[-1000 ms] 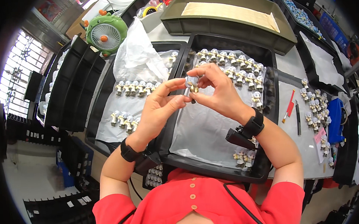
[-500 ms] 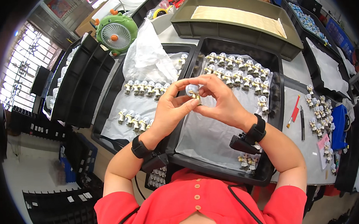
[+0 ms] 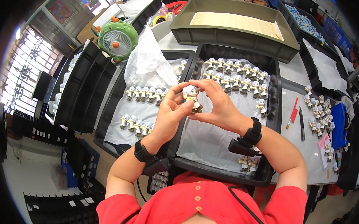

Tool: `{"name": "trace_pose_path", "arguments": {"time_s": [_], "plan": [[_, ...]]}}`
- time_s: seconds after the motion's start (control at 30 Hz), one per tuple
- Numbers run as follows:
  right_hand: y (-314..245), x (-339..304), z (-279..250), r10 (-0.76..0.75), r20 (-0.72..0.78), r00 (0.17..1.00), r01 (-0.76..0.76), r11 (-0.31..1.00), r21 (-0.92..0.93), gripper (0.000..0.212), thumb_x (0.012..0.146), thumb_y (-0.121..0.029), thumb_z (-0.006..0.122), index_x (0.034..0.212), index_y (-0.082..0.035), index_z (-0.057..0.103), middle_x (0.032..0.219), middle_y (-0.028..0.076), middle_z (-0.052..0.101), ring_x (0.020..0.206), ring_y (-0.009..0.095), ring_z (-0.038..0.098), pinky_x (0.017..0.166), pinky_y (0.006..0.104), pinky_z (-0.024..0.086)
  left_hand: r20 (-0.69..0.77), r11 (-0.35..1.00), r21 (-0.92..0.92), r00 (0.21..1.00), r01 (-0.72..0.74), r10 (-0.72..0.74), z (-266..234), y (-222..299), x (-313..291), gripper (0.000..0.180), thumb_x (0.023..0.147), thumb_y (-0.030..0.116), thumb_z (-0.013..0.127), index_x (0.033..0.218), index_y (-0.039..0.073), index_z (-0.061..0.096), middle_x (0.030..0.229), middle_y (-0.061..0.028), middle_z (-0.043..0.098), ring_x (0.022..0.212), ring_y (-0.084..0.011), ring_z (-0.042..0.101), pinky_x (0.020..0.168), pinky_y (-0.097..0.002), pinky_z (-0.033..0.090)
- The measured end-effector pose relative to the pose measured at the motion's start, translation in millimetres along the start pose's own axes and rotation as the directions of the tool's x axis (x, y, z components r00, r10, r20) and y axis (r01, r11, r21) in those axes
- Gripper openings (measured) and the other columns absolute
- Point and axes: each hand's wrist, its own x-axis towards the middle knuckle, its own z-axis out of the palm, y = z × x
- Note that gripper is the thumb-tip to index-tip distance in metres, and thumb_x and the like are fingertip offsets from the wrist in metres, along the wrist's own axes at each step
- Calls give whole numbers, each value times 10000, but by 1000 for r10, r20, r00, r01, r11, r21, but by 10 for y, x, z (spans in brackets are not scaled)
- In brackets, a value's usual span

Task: The person assembles small, white, bell-shaped figurines by hand, picking them from a tray and placing them into a second tray. They use a small tool to adjust a component on one of the figurines before placing it in the tray.

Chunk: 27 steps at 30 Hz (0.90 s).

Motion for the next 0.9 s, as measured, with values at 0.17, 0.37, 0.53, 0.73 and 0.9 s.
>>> {"name": "trace_pose_path", "arguments": {"time_s": [0.17, 0.37, 0.53, 0.73, 0.9], "plan": [[19, -4, -29, 90, 11, 996, -90, 994, 62, 730, 628, -143, 814, 1275, -105, 479, 1126, 65, 530, 1033, 212, 511, 878, 350, 425, 94, 973, -214, 993, 87, -68, -34, 31, 11, 437, 936, 120, 530, 1327, 36, 353, 1192, -100, 551, 1002, -197, 606, 829, -325, 513], [-6, 15, -43, -55, -91, 994, 52, 998, -42, 672, 637, -125, 798, 1243, -113, 510, 1084, 71, 549, 1025, 219, 524, 919, 365, 401, 117, 941, -303, 986, 148, -118, -45, 5, 36, 413, 990, 271, 423, 1343, 61, 379, 1242, -63, 518, 1074, -227, 576, 860, -350, 503], [-44, -16, 13, -100, -50, 994, 99, 995, -13, 708, 613, -27, 781, 1258, -112, 502, 1116, 89, 528, 982, 247, 552, 909, 361, 454, 216, 887, -390, 961, 249, -175, -65, -74, 41, 502, 987, 458, 338, 1309, 81, 422, 1243, -66, 515, 1087, -238, 562, 834, -342, 499], [-110, 9, 51, -97, -110, 989, 100, 995, 24, 792, 568, -19, 804, 1286, -110, 480, 1142, 96, 505, 1014, 257, 534, 877, 356, 497, 235, 901, -353, 956, 253, -177, -27, -20, 29, 525, 987, 471, 316, 1323, 74, 395, 1241, -99, 512, 1055, -237, 577, 804, -337, 494], [-34, -6, 30, -90, -56, 994, 88, 996, -32, 784, 562, -75, 829, 1266, -99, 486, 1148, 87, 522, 1026, 234, 532, 918, 369, 422, 244, 920, -323, 959, 223, -146, -8, 15, 36, 558, 989, 484, 280, 1340, 61, 375, 1250, -107, 506, 1054, -242, 578, 810, -344, 492]]}}
